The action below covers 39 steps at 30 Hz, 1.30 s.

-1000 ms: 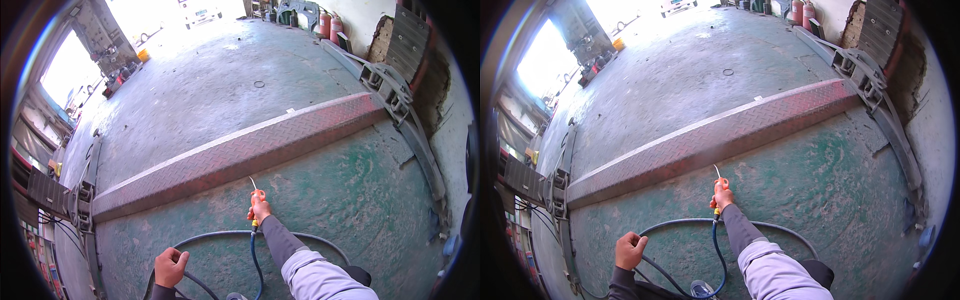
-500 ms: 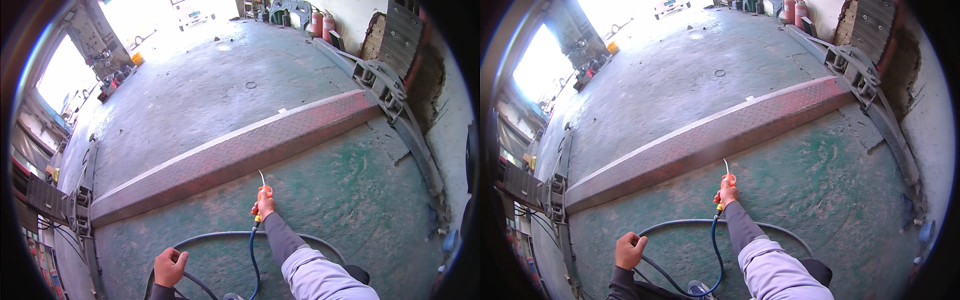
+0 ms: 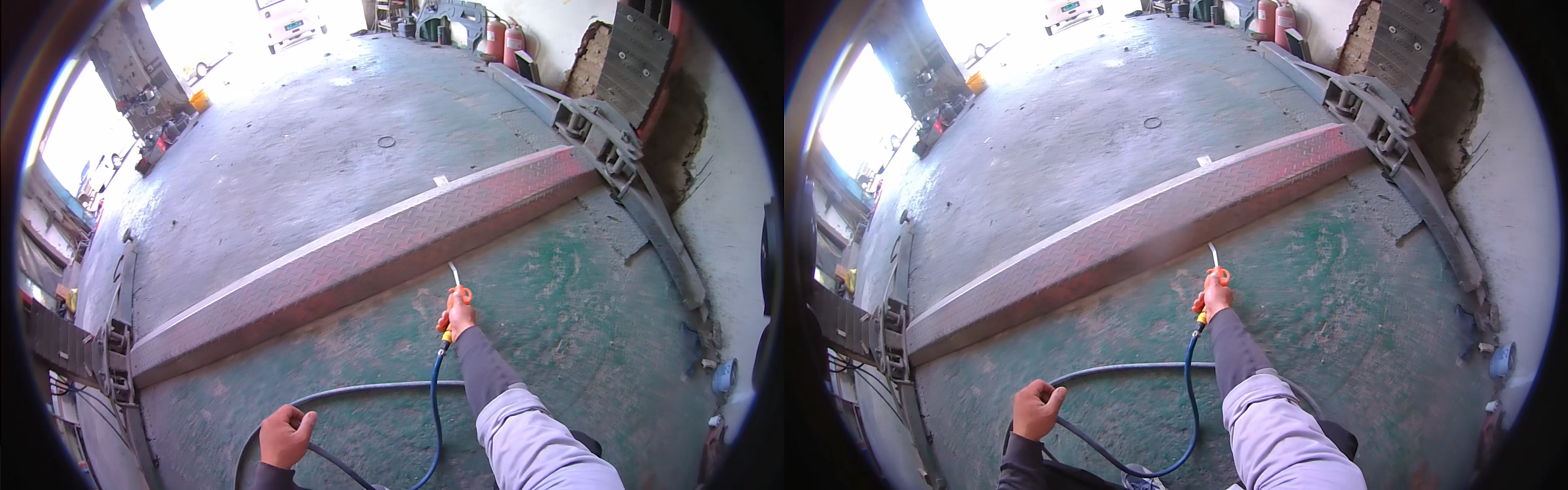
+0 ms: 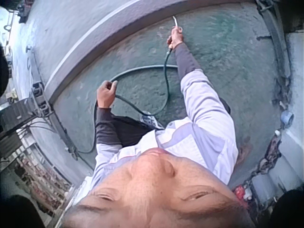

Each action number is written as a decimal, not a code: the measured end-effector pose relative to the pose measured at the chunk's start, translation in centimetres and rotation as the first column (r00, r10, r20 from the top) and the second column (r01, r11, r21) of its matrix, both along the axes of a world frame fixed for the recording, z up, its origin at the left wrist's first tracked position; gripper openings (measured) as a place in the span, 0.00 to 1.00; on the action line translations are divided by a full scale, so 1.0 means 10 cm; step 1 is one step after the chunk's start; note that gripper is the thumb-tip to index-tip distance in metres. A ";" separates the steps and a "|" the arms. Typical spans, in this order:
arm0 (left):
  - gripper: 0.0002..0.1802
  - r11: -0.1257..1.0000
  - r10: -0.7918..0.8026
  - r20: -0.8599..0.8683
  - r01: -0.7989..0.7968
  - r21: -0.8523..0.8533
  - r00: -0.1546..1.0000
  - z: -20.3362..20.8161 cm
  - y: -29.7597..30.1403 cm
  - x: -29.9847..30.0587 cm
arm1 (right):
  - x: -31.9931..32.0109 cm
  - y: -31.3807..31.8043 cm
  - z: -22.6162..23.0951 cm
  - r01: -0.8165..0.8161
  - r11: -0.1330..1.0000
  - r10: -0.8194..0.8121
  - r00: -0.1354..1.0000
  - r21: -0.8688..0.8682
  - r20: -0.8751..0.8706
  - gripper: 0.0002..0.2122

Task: The person uses an air nozzle connected to a hose to blow dust and debris off a metal ramp and the surrounding workshop floor. They move around the area, directing the airflow at various spots including the ramp surface, floor, and equipment base.

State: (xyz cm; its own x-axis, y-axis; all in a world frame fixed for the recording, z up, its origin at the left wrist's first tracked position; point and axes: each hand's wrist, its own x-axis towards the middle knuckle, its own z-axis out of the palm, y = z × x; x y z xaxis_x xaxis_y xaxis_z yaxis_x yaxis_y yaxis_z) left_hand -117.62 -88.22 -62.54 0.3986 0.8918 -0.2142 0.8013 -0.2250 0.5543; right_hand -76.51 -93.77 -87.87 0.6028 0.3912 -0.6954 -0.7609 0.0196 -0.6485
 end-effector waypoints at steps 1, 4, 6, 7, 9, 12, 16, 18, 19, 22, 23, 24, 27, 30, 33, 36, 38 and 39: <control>0.18 0.999 -0.031 -0.001 0.031 -0.013 1.000 -0.02 0.01 0.07 | -0.04 -0.03 0.03 -0.056 0.998 0.056 0.998 -0.021 -0.008 0.15; 0.18 0.989 -0.143 0.022 0.143 -0.030 0.990 -0.07 0.02 0.31 | -0.18 -0.21 0.19 -0.090 0.992 0.094 0.994 -0.090 0.047 0.13; 0.19 0.977 -0.200 0.039 0.203 -0.060 0.979 -0.10 0.01 0.49 | -0.22 -0.37 0.33 -0.111 0.982 0.116 0.993 -0.150 0.023 0.12; 0.20 0.969 -0.242 0.053 0.244 -0.043 0.969 -0.12 0.00 0.59 | -0.24 -0.46 0.39 -0.108 0.981 0.111 0.994 -0.162 0.014 0.11; 0.21 0.960 -0.259 0.050 0.263 -0.094 0.965 -0.14 -0.02 0.75 | -0.23 -0.67 0.51 -0.091 0.974 0.096 0.995 -0.207 0.014 0.11; 0.22 0.953 -0.275 0.010 0.274 -0.127 0.961 -0.19 -0.07 0.97 | 0.01 -0.76 0.61 -0.092 0.965 0.099 0.995 -0.245 0.016 0.10; 0.23 0.959 -0.278 -0.044 0.276 -0.060 0.959 -0.22 -0.14 1.11 | 0.37 -0.85 0.41 -0.066 0.987 0.075 0.995 -0.149 0.059 0.13; 0.21 0.976 -0.219 -0.043 0.218 -0.019 0.975 -0.17 -0.21 1.11 | 0.53 -0.84 0.24 -0.038 0.990 0.036 0.999 -0.134 -0.015 0.13; 0.20 0.984 -0.178 -0.039 0.178 0.003 0.983 -0.11 -0.25 1.10 | 0.61 -0.80 0.17 -0.026 0.990 0.017 0.998 -0.139 -0.067 0.14; 0.19 0.991 -0.095 -0.072 0.101 0.092 0.993 0.10 -0.48 1.12 | 0.84 -0.72 0.11 -0.002 0.998 -0.005 0.995 -0.070 -0.101 0.16; 0.18 0.984 -0.094 -0.105 0.108 0.141 0.990 0.17 -0.57 1.16 | 0.94 -0.69 0.11 0.019 0.997 -0.027 0.994 -0.073 -0.110 0.16; 0.18 0.986 -0.084 -0.117 0.100 0.133 0.990 0.22 -0.65 1.21 | 1.03 -0.67 0.12 0.020 0.999 -0.024 0.996 -0.046 -0.091 0.17; 0.16 0.990 -0.051 -0.121 0.066 0.126 0.991 0.26 -0.89 1.42 | 1.34 -0.66 0.13 0.004 0.996 -0.008 0.999 -0.087 -0.048 0.15; 0.15 0.989 -0.047 -0.166 0.069 0.128 0.985 0.24 -1.10 1.59 | 1.59 -0.75 0.14 0.062 0.998 -0.062 0.997 -0.006 -0.046 0.15; 0.15 0.987 -0.052 -0.240 0.087 0.139 0.969 0.23 -1.28 1.70 | 1.90 -0.84 0.15 0.094 0.995 -0.095 0.991 -0.014 -0.097 0.15; 0.17 0.983 -0.057 -0.288 0.105 0.153 0.956 0.29 -1.39 1.77 | 2.11 -0.95 0.16 0.092 0.996 -0.091 0.991 0.000 -0.099 0.15; 0.16 0.978 -0.060 -0.291 0.114 0.176 0.955 0.35 -1.44 1.80 | 2.16 -1.03 0.14 0.076 0.997 -0.076 0.993 -0.003 -0.088 0.14; 0.16 0.975 -0.059 -0.289 0.118 0.190 0.956 0.38 -1.46 1.81 | 2.20 -1.06 0.14 0.058 0.998 -0.058 0.994 0.006 -0.093 0.14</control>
State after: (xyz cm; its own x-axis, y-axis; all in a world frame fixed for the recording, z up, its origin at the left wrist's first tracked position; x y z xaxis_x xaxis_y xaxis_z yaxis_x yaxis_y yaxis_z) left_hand -99.49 -102.81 -58.70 0.4279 0.8919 -0.1463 0.8890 -0.3861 0.2461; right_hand -54.47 -104.36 -86.52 0.5579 0.3639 -0.7459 -0.8150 0.0709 -0.5750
